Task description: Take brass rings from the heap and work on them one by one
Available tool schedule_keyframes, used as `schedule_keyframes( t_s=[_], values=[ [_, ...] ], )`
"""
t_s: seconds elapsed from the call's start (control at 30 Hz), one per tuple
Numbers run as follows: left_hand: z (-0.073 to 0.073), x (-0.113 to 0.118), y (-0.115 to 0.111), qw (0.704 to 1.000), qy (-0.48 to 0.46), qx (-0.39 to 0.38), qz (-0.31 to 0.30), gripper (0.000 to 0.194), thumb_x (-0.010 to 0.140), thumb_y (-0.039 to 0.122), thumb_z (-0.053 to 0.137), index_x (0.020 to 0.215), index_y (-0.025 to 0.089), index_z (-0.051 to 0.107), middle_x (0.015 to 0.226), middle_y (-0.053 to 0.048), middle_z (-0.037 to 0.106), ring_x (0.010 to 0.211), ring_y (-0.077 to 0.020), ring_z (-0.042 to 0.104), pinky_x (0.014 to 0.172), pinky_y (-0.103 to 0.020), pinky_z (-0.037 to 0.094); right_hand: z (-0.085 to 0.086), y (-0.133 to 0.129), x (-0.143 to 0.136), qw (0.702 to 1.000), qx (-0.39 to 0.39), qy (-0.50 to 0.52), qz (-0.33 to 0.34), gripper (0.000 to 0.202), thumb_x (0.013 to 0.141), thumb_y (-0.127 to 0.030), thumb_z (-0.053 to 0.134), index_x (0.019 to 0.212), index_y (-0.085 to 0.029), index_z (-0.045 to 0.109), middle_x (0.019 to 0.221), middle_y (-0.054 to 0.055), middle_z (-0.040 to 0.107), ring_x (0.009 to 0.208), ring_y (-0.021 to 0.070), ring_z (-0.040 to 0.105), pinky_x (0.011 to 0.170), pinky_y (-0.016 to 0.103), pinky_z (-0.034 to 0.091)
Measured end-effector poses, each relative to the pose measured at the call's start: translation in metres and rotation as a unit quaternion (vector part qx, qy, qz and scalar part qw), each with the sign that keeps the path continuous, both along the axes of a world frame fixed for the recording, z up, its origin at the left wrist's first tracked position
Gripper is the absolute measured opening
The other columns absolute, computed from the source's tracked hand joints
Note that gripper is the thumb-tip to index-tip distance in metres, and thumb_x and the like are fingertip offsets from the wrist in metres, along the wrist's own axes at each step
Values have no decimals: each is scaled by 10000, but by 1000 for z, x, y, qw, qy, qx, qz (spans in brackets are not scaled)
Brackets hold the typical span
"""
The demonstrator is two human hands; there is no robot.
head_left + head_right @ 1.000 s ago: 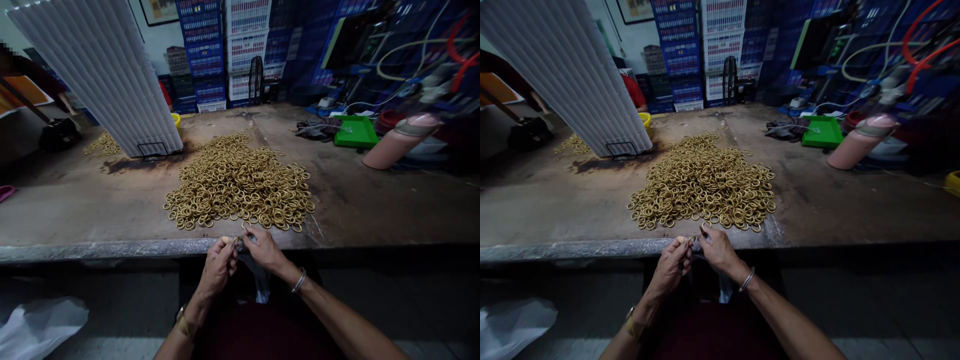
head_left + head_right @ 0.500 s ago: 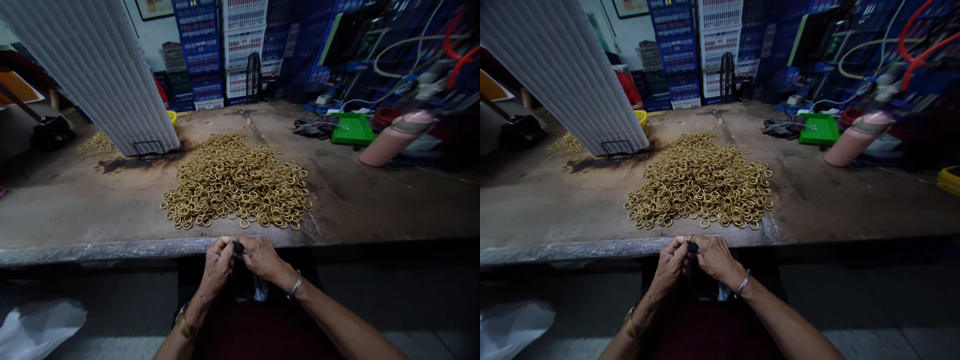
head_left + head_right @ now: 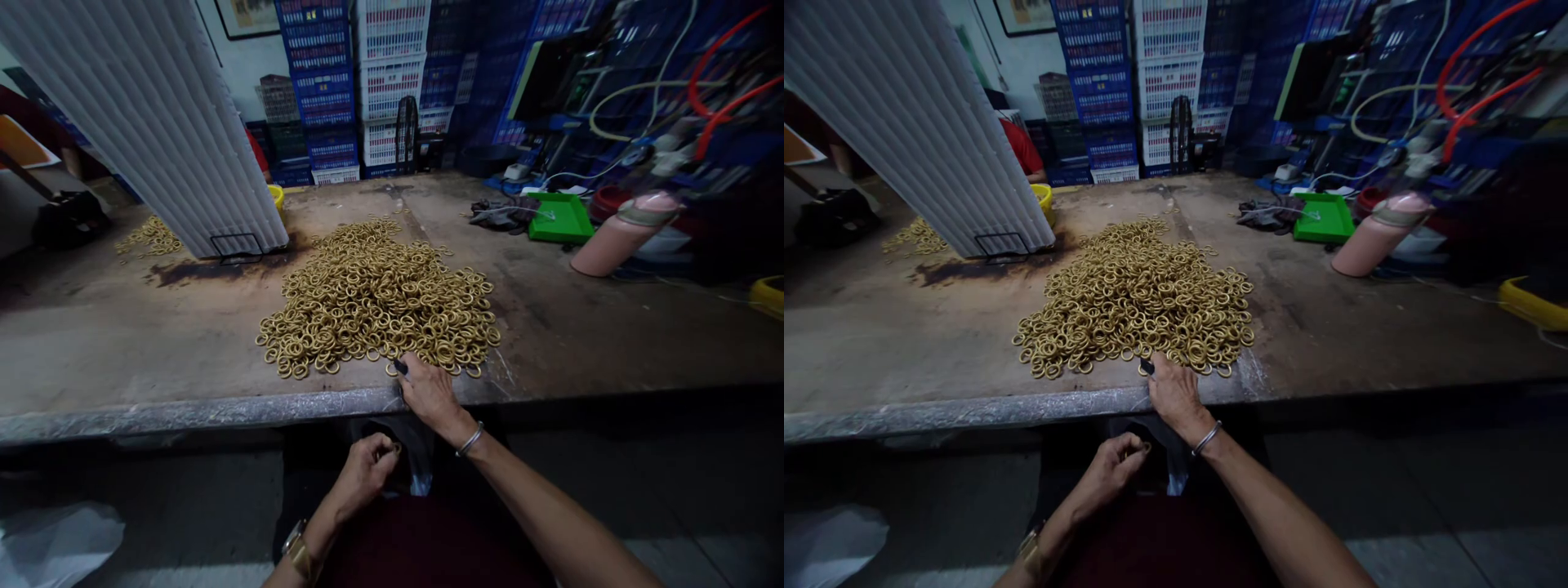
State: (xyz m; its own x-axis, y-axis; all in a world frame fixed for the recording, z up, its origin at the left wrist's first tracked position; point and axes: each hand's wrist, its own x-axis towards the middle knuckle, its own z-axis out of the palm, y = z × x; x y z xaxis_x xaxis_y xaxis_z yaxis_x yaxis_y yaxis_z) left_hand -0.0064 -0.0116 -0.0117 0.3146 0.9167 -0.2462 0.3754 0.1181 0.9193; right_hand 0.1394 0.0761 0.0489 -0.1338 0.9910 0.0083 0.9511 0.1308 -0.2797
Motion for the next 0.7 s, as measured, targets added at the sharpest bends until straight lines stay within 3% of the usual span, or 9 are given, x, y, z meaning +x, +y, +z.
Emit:
schedule_keyframes(
  t_s=[0.03,0.1,0.2,0.37,0.47,0.6,0.7],
  values=[
    [-10,0,1,998,51,14,-17,208,744,318,512,828,153,608,760,-45,609,724,-169,544,676,-270,417,-1,0,-2,1000,-3,-9,-9,172,828,-270,438,970,-189,489,843,57,644,786,177,596,637,251,310],
    [-26,0,2,988,151,20,-29,374,708,319,546,1035,142,578,926,-108,623,865,-241,547,785,-350,401,-1,1,-6,1000,-6,-21,-13,190,838,-318,435,971,-192,483,861,65,641,800,184,596,631,253,312],
    [-28,2,3,978,202,27,-46,462,715,338,538,1121,120,539,977,-150,615,913,-282,543,809,-393,391,0,2,-8,1000,1,-21,-4,197,842,-355,431,962,-208,482,912,62,634,829,183,591,627,251,312],
    [16,10,3,994,25,73,-72,288,759,275,505,1016,181,595,957,-68,623,867,-194,547,783,-281,410,4,7,-7,999,-27,-10,-14,215,828,-373,433,960,-214,492,864,48,641,790,177,595,606,250,303],
    [40,12,6,996,-48,67,-24,197,784,268,480,887,161,610,777,-27,607,707,-142,531,661,-230,416,4,10,-7,999,-28,-4,-20,227,816,-368,433,964,-210,500,851,49,642,791,182,591,609,253,300],
    [51,8,20,991,-79,73,77,186,803,283,458,851,155,584,606,19,520,536,-99,451,533,-203,373,2,10,-8,999,-30,-5,-26,217,803,-330,429,963,-207,507,842,51,641,780,182,584,609,254,293],
    [50,3,35,979,-63,148,127,177,803,276,461,868,166,585,691,-7,563,611,-121,492,604,-228,396,3,8,-7,999,-31,-2,-22,199,786,-271,435,956,-203,511,854,51,634,771,170,575,610,247,289]
  ],
)
